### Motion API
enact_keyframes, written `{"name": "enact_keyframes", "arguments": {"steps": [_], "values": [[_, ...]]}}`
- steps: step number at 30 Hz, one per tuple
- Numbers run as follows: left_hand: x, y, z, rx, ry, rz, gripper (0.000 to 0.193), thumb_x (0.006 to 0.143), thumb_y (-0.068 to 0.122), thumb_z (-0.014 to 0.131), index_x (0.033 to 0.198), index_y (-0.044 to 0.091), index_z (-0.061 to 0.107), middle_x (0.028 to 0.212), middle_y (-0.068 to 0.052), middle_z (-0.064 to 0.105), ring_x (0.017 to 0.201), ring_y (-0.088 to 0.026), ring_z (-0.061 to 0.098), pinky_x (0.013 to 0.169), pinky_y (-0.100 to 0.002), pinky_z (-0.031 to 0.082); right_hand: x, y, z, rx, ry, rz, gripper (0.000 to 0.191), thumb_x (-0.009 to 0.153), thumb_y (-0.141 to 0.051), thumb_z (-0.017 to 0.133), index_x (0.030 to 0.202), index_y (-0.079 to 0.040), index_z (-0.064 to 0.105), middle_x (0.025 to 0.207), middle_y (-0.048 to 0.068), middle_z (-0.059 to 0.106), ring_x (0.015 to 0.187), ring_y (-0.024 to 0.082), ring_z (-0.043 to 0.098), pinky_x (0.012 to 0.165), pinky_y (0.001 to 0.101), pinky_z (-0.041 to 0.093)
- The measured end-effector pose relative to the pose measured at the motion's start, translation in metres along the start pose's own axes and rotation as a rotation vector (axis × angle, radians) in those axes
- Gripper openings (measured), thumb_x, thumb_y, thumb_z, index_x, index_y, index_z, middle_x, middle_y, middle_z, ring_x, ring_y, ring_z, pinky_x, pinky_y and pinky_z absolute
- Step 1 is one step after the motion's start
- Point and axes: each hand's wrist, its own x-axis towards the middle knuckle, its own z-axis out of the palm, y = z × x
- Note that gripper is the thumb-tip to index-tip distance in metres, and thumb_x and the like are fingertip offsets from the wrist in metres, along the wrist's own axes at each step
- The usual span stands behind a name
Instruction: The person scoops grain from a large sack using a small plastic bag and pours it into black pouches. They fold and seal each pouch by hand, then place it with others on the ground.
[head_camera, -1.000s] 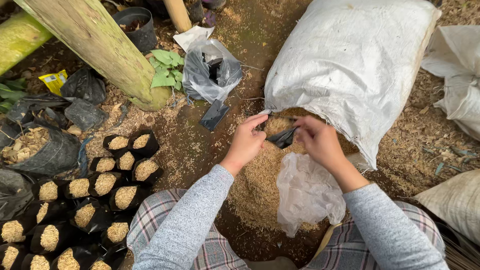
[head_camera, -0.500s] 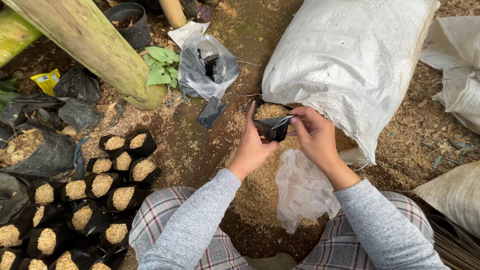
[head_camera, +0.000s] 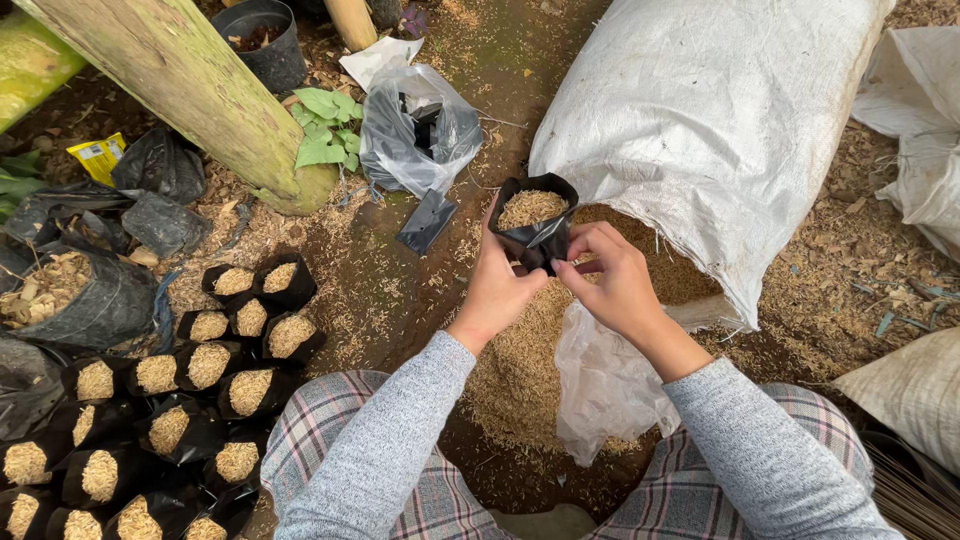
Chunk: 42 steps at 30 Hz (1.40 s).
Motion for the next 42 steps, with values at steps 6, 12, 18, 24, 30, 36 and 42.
{"name": "enact_keyframes", "arguments": {"steps": [6, 12, 18, 24, 30, 36, 42], "values": [[-0.001, 0.005, -0.008, 0.020, -0.004, -0.049, 0.107, 0.073, -0.007, 0.070, 0.163, 0.011, 0.014, 0.115, -0.007, 0.057, 0.099, -0.014, 0.063, 0.082, -0.029, 0.060, -0.001, 0.004, 0.004, -0.019, 0.002, 0.043, 0.017, 0.088, -0.009, 0.075, 0.089, 0.001, 0.061, 0.119, 0.018, 0.072, 0.088, 0.024, 0.077, 0.073, 0.0327, 0.063], [0.001, -0.008, -0.013, 0.132, -0.007, -0.037, 0.075, 0.077, -0.003, 0.072, 0.143, 0.002, 0.037, 0.101, -0.006, 0.061, 0.093, -0.015, 0.064, 0.079, -0.031, 0.058, -0.003, 0.009, 0.007, -0.048, 0.013, 0.047, 0.018, 0.089, -0.010, 0.073, 0.087, 0.002, 0.059, 0.118, 0.020, 0.073, 0.084, 0.026, 0.076, 0.073, 0.0348, 0.061], [0.001, -0.013, -0.014, 0.122, -0.006, -0.075, 0.072, 0.076, -0.004, 0.069, 0.141, 0.001, 0.038, 0.101, -0.007, 0.063, 0.094, -0.017, 0.064, 0.082, -0.032, 0.056, -0.007, 0.016, 0.012, 0.001, 0.042, 0.052, 0.017, 0.089, -0.007, 0.073, 0.086, 0.001, 0.058, 0.115, 0.019, 0.074, 0.082, 0.022, 0.075, 0.073, 0.0328, 0.060], [0.005, -0.004, -0.017, 0.134, -0.013, -0.067, 0.085, 0.075, -0.006, 0.067, 0.152, 0.005, 0.032, 0.117, -0.012, 0.064, 0.104, -0.022, 0.066, 0.088, -0.033, 0.056, -0.007, 0.019, 0.021, 0.178, 0.062, 0.230, 0.017, 0.090, -0.006, 0.071, 0.087, 0.000, 0.056, 0.117, 0.012, 0.073, 0.082, 0.014, 0.070, 0.067, 0.0297, 0.056], [-0.001, 0.002, -0.019, 0.210, -0.008, 0.062, 0.098, 0.074, -0.010, 0.069, 0.159, 0.009, 0.023, 0.155, -0.021, 0.038, 0.142, -0.033, 0.048, 0.111, -0.039, 0.049, 0.001, 0.017, 0.014, 0.108, -0.028, 0.154, 0.011, 0.091, -0.006, 0.071, 0.090, -0.002, 0.060, 0.116, 0.011, 0.071, 0.095, 0.015, 0.073, 0.074, 0.0269, 0.061], [-0.006, 0.003, -0.015, 0.349, 0.058, 0.126, 0.099, 0.073, -0.015, 0.068, 0.159, 0.007, 0.023, 0.151, -0.024, 0.037, 0.144, -0.042, 0.042, 0.117, -0.046, 0.042, 0.002, 0.002, 0.014, 0.532, 0.017, 0.561, 0.021, 0.096, -0.016, 0.056, 0.110, -0.001, 0.059, 0.130, 0.014, 0.064, 0.107, 0.029, 0.073, 0.079, 0.0419, 0.064], [-0.015, -0.006, -0.004, 0.424, 0.047, 0.184, 0.101, 0.071, -0.014, 0.069, 0.157, 0.006, 0.022, 0.146, -0.024, 0.034, 0.139, -0.046, 0.045, 0.114, -0.047, 0.046, 0.001, -0.007, 0.009, 0.873, 0.016, 0.743, 0.043, 0.103, -0.030, 0.043, 0.135, -0.003, 0.052, 0.136, 0.013, 0.058, 0.116, 0.034, 0.066, 0.087, 0.0525, 0.061]]}}
